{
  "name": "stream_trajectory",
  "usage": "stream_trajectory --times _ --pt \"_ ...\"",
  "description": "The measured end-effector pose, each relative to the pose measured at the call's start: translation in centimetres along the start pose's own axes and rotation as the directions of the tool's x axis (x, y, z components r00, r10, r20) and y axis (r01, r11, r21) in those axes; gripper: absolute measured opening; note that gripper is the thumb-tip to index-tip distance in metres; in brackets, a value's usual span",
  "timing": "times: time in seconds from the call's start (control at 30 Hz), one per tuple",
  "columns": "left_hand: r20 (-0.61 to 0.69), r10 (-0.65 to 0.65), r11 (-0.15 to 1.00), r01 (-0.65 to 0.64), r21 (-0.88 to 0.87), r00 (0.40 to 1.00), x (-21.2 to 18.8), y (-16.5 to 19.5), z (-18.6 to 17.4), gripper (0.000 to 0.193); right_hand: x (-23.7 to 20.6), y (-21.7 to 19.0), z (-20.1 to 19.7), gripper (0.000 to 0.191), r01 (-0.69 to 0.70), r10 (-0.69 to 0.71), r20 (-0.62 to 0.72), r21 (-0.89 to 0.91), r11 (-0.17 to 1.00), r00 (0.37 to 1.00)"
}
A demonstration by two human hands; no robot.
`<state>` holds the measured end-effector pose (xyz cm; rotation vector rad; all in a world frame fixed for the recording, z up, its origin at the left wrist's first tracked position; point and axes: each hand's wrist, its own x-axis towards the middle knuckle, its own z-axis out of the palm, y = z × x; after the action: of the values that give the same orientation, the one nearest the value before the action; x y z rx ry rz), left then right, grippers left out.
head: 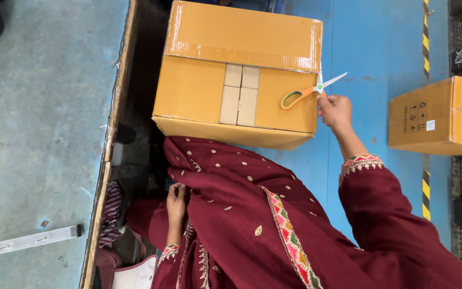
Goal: The person uses scissors to cut the tape on a large cardboard box, opens it, and removes several smaller boxes. She then opens some of the smaller boxes to reveal cylindrical items wrapped in plastic.
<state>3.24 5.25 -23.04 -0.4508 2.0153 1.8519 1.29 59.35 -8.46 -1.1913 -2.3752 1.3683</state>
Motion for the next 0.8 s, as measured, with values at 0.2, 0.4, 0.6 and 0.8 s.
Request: stream_trajectory --times 0.2,0.4,0.6,0.8 --pt "0.013 0.035 0.998 -0.036 0.044 0.999 0.0 0.8 -0.1 0.021 2.8 0.3 -0.4 0.033 0.020 -0.019 0.019 -0.055 0.998 1.000" --pt "-0.007 0.066 0.994 -0.066 -0.083 0.998 -0.1 1.0 0.7 0.020 1.6 1.2 1.5 0.037 0.064 -0.063 -0.032 0.033 0.997 0.998" --pt "-0.034 0.028 0.996 -0.031 -0.082 0.999 -0.1 1.1 0.9 0.021 -2.2 1.8 3.2 0.035 0.012 -0.007 -0.038 0.153 0.988 0.999" --pt "0.015 0.026 0.999 -0.025 -0.030 1.000 -0.3 1.0 0.0 0.021 -1.1 0.7 3.1 0.038 0.085 -0.071 -0.115 0.123 0.989 0.991"
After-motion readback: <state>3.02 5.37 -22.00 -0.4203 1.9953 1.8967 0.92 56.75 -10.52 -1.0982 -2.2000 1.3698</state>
